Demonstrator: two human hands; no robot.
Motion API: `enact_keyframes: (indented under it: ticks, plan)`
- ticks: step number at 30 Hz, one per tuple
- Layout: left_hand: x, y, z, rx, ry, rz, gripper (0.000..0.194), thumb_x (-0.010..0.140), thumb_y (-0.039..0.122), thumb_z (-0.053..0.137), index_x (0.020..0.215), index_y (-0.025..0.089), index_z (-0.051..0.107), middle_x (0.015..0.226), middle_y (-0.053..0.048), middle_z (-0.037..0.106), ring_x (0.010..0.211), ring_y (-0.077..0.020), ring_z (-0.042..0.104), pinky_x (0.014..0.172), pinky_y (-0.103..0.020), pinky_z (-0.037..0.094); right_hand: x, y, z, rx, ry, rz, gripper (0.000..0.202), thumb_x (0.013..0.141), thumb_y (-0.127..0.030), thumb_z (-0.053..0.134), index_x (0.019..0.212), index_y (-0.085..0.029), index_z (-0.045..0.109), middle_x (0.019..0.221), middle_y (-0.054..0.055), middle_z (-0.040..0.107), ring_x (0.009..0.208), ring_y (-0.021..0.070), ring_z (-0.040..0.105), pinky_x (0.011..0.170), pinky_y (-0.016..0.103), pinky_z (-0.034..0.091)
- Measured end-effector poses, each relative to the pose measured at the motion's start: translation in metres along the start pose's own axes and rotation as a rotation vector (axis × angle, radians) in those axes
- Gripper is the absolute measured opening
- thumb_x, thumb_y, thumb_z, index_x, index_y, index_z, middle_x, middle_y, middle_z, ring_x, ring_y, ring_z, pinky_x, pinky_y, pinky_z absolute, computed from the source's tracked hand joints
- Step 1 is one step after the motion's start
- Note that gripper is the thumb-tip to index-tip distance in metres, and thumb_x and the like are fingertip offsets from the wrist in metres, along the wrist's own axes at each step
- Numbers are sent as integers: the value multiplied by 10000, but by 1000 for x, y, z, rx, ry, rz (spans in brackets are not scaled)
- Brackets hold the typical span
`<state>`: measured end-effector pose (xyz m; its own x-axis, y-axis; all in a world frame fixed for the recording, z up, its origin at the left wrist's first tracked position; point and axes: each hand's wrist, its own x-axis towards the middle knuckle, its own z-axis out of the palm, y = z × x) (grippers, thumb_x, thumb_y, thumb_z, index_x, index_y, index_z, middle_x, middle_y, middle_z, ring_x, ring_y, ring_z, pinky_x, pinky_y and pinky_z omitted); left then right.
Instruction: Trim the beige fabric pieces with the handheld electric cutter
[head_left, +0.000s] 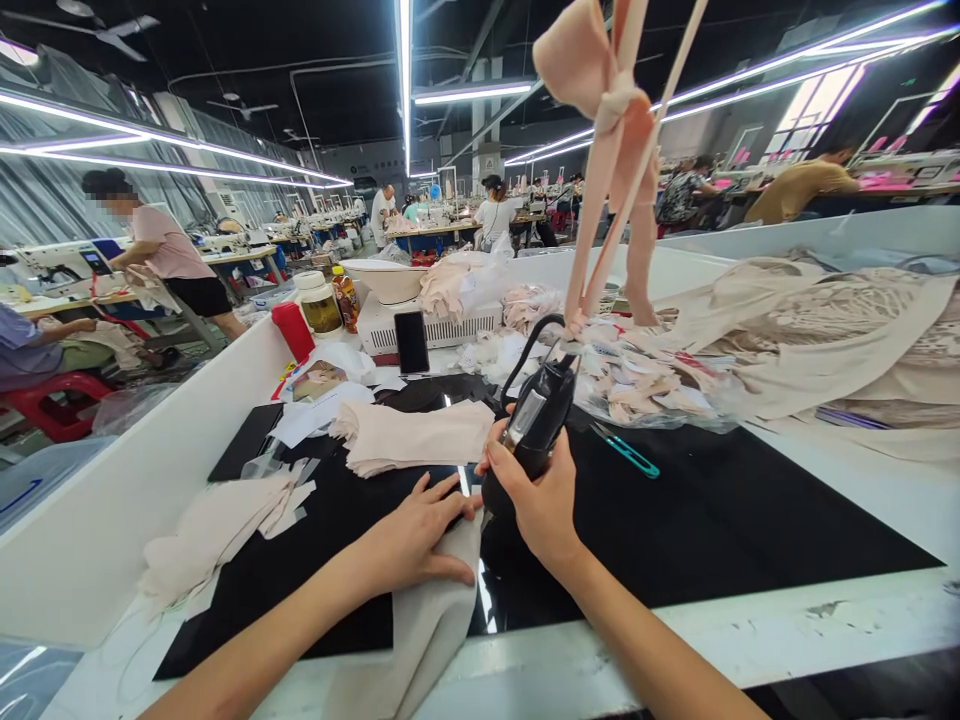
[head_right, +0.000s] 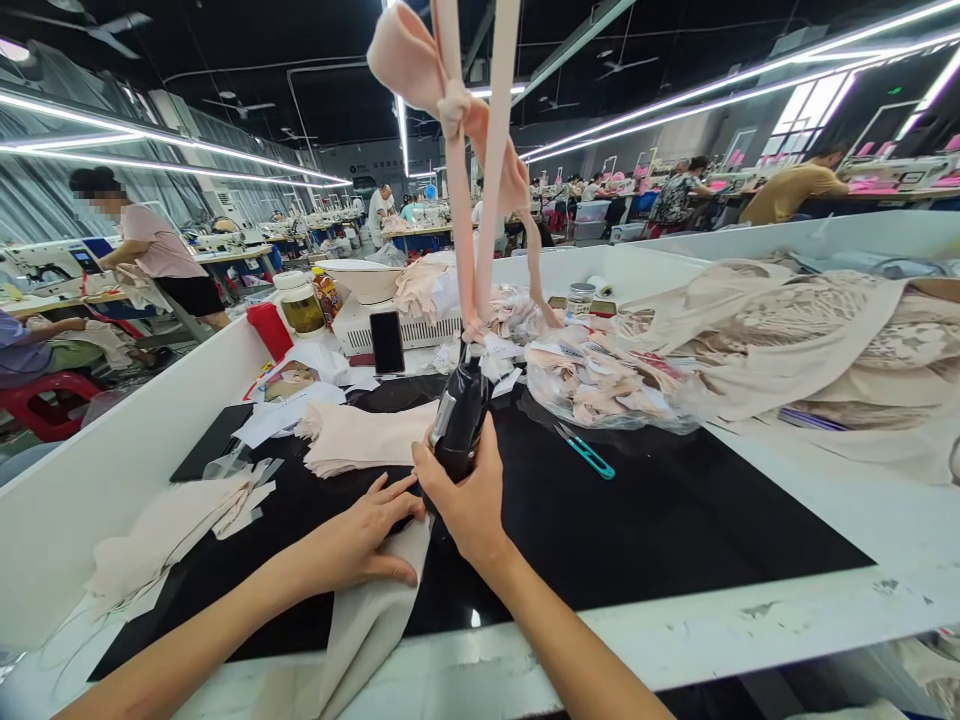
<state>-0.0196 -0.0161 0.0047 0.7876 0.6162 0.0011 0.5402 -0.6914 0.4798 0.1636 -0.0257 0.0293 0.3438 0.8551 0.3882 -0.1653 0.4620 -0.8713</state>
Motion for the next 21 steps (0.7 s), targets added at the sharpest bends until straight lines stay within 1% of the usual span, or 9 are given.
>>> enact_keyframes:
  ticks: [3,5,7,12,14,16,18,21]
  plan:
    - [-1,0,-2,24,-35,-28,674,836,435,885,1376,238,533,1515,-160,549,1593,-358,263,1232,-754,155,-1,-2,2,-10,-5,4,353,798,-356,780,1065,-263,568,846,-31,651,742,173,648,660,321,569]
    - [-1,0,-4,41,-51,-34,679,841,465,875,1382,238,534,1525,-162,545,1602,-358,233,1232,-760,139,-1,-3,2,-17,-5,6,345,799,-349,776,1059,-264,565,840,-34,648,733,170,646,660,320,566]
    - [-1,0,-5,54,-60,-37,699,839,489,871,1398,243,531,1522,-157,551,1604,-366,225,1227,-771,131,0,-2,2,-24,-4,4,346,799,-344,774,1060,-264,561,836,-36,648,722,167,643,660,320,564]
    - [-7,-2,-5,60,-51,-55,740,864,482,853,1477,268,498,1426,-107,633,1593,-382,251,1228,-776,119,0,-1,3,-35,-1,-5,362,802,-350,774,1073,-262,552,826,-42,642,691,159,629,660,324,565]
    - [-10,-2,-5,57,-49,-58,744,874,487,842,1493,273,489,1424,-102,639,1591,-385,251,1231,-774,106,-1,-1,4,-36,-3,-4,365,802,-349,777,1075,-261,551,828,-40,643,696,160,633,658,321,564]
    - [-10,0,-6,68,-66,-66,716,875,474,844,1472,270,506,1485,-106,603,1597,-387,227,1233,-772,98,-1,-2,4,-37,-5,-3,362,804,-349,778,1073,-260,552,824,-39,641,711,165,638,652,315,560]
    - [-10,1,-8,89,-90,-69,635,876,451,849,1407,266,554,1532,-103,571,1602,-391,203,1230,-775,92,-1,-1,5,-37,-6,-3,361,802,-347,779,1070,-261,553,817,-40,638,709,164,635,645,311,557]
    - [-8,3,-9,106,-96,-49,511,887,441,839,1313,272,614,1530,-93,582,1602,-389,201,1225,-780,82,-1,-1,5,-33,-9,-3,364,800,-346,781,1071,-263,552,818,-43,643,680,157,624,645,317,561]
